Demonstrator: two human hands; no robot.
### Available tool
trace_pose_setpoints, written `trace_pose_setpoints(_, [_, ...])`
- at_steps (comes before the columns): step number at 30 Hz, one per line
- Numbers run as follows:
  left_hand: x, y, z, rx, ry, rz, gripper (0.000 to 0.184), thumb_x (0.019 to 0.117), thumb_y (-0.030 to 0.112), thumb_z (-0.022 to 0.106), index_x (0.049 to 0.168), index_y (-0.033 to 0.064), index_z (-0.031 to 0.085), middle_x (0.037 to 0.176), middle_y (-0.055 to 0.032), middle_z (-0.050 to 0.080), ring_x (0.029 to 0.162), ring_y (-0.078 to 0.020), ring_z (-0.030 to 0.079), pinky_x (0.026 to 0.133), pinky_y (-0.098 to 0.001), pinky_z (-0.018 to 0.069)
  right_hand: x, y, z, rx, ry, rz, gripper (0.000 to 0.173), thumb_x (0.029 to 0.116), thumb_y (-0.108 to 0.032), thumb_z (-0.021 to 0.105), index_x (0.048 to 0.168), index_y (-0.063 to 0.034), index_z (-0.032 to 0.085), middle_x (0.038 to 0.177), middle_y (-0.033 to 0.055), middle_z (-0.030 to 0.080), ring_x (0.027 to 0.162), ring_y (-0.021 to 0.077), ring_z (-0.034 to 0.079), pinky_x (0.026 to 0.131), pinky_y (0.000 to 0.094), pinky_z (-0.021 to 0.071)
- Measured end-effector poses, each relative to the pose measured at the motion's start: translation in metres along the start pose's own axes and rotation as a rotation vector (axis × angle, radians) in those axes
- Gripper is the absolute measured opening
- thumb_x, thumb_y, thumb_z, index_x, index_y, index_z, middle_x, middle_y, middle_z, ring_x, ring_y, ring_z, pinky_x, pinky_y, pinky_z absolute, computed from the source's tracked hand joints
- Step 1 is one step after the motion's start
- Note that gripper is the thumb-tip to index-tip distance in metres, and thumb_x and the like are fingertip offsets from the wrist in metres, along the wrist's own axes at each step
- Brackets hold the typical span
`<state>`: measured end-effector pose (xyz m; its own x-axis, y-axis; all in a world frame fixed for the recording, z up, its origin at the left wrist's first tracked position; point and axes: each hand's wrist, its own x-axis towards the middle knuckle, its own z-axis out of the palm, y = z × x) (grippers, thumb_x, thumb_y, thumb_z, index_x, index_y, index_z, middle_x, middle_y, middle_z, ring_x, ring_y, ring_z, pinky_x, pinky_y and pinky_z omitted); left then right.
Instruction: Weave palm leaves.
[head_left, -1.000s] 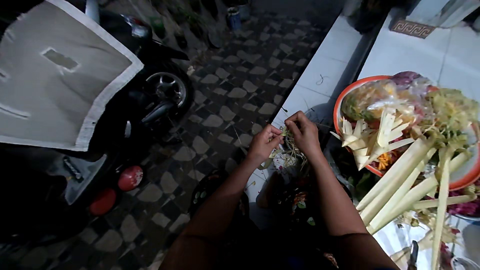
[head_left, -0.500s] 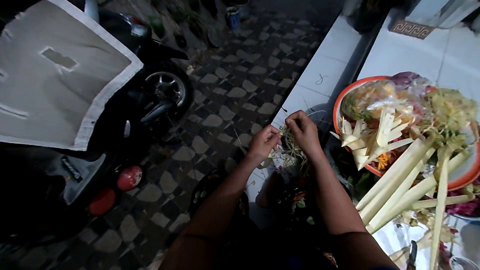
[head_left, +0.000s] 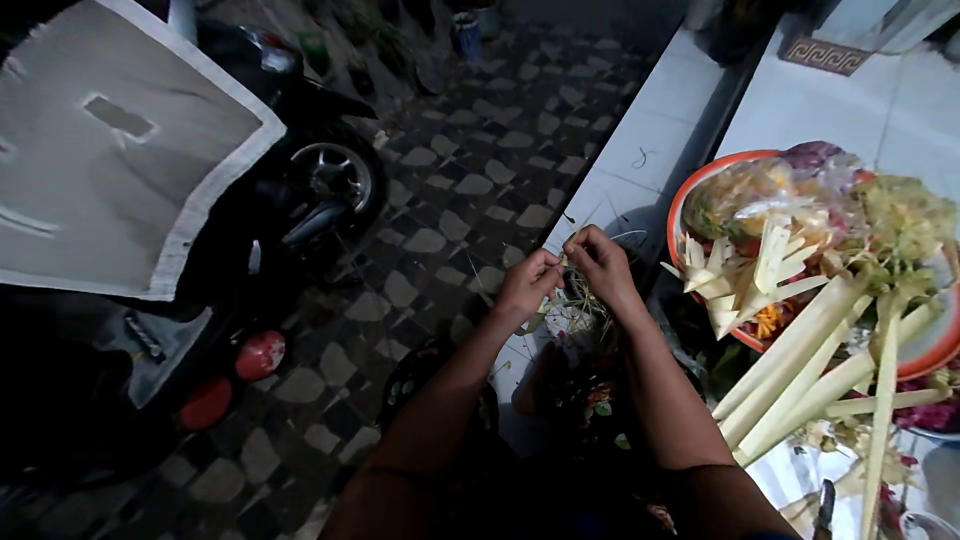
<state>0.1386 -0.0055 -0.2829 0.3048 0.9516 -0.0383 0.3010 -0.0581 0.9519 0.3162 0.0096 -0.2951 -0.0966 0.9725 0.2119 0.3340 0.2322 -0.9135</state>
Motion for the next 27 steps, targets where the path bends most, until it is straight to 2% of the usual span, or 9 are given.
trace_pose_setpoints(5, [0.0, 0.0, -0.001, 0.014, -0.01, 0.021, 0.015, 0.106, 0.015, 0.055, 0.112, 0.0035, 0.063, 0.081, -0.0033, 0.068, 0.065, -0.0091, 0.061, 0.063, -0.0261, 0.0531, 0.002, 0.001, 0.003, 0.107, 0.003, 0.034, 0.015, 0.1041, -0.018, 0.059, 0.107, -0.004, 0.064, 0.085, 0.0043, 0.063, 0.071, 0.0107, 0.058, 0.068, 0.0305, 0.0512])
trace_pose_setpoints(9, [-0.003, 0.002, -0.002, 0.013, -0.027, 0.039, 0.015, 0.106, 0.015, 0.054, 0.112, 0.0029, 0.062, 0.082, -0.004, 0.067, 0.065, -0.0088, 0.061, 0.061, -0.0248, 0.0518, -0.005, -0.009, 0.001, 0.098, -0.025, 0.09, 0.014, 0.1049, -0.02, 0.059, 0.108, -0.0072, 0.062, 0.08, 0.005, 0.061, 0.063, 0.0127, 0.055, 0.057, 0.0302, 0.0471])
trace_pose_setpoints(11, [-0.004, 0.001, -0.003, 0.021, -0.023, 0.073, 0.017, 0.1051, 0.016, 0.054, 0.109, 0.0026, 0.063, 0.081, -0.0046, 0.067, 0.064, -0.0092, 0.061, 0.059, -0.0252, 0.0509, -0.006, -0.011, 0.0, 0.099, -0.039, 0.108, 0.014, 0.1047, -0.021, 0.059, 0.108, -0.0082, 0.063, 0.078, 0.0047, 0.061, 0.062, 0.0132, 0.054, 0.056, 0.0307, 0.046])
trace_pose_setpoints(13, [-0.004, 0.002, -0.003, 0.079, -0.003, 0.08, 0.02, 0.1037, 0.022, 0.056, 0.105, 0.0041, 0.064, 0.08, -0.0042, 0.066, 0.066, -0.0106, 0.061, 0.061, -0.0288, 0.052, -0.006, -0.009, 0.001, 0.116, -0.051, 0.102, 0.013, 0.1041, -0.02, 0.06, 0.108, -0.0081, 0.064, 0.078, 0.0046, 0.061, 0.062, 0.013, 0.054, 0.056, 0.0308, 0.046])
trace_pose_setpoints(15, [-0.004, 0.003, -0.003, 0.184, 0.044, 0.069, 0.029, 0.1008, 0.033, 0.065, 0.103, 0.0042, 0.066, 0.079, -0.0058, 0.067, 0.07, -0.0157, 0.064, 0.068, -0.0379, 0.0561, -0.005, -0.009, 0.001, 0.132, -0.063, 0.096, 0.012, 0.1035, -0.018, 0.06, 0.108, -0.0073, 0.064, 0.078, 0.0044, 0.062, 0.063, 0.0121, 0.055, 0.057, 0.03, 0.0472])
trace_pose_setpoints(17, [-0.003, 0.004, -0.002, 0.29, 0.099, 0.07, 0.034, 0.0987, 0.04, 0.067, 0.099, 0.0061, 0.068, 0.075, -0.0049, 0.065, 0.068, -0.017, 0.062, 0.067, -0.0406, 0.0535, -0.005, -0.01, 0.002, 0.135, -0.072, 0.1, 0.011, 0.1033, -0.017, 0.061, 0.107, -0.007, 0.064, 0.078, 0.004, 0.062, 0.062, 0.0114, 0.055, 0.057, 0.0296, 0.047])
trace_pose_setpoints(21, [-0.004, 0.004, -0.002, 0.41, 0.14, 0.108, 0.032, 0.1011, 0.038, 0.063, 0.097, 0.0077, 0.069, 0.073, -0.0054, 0.064, 0.067, -0.0207, 0.062, 0.065, -0.0464, 0.0524, -0.005, -0.011, 0.0, 0.157, -0.076, 0.116, 0.011, 0.1036, -0.018, 0.061, 0.105, -0.0072, 0.063, 0.074, 0.0028, 0.06, 0.057, 0.0096, 0.051, 0.052, 0.0263, 0.0438])
trace_pose_setpoints(23, [-0.006, 0.003, -0.002, 0.457, 0.15, 0.134, 0.03, 0.1024, 0.039, 0.061, 0.096, 0.0103, 0.069, 0.072, -0.0041, 0.063, 0.065, -0.0203, 0.062, 0.062, -0.0461, 0.0517, -0.001, -0.007, 0.0, 0.19, -0.07, 0.093, 0.011, 0.1026, -0.016, 0.061, 0.103, -0.0052, 0.063, 0.074, 0.0009, 0.061, 0.059, 0.007, 0.053, 0.055, 0.0248, 0.0456])
trace_pose_setpoints(27, [-0.003, 0.002, -0.002, 0.489, 0.133, 0.123, 0.03, 0.1018, 0.039, 0.06, 0.095, 0.0116, 0.071, 0.074, -0.0036, 0.066, 0.069, -0.02, 0.065, 0.066, -0.0476, 0.0523, 0.002, -0.003, 0.002, 0.207, -0.036, 0.044, 0.012, 0.102, -0.015, 0.061, 0.103, -0.0036, 0.063, 0.076, 0.0006, 0.063, 0.063, 0.0058, 0.054, 0.061, 0.0247, 0.0473])
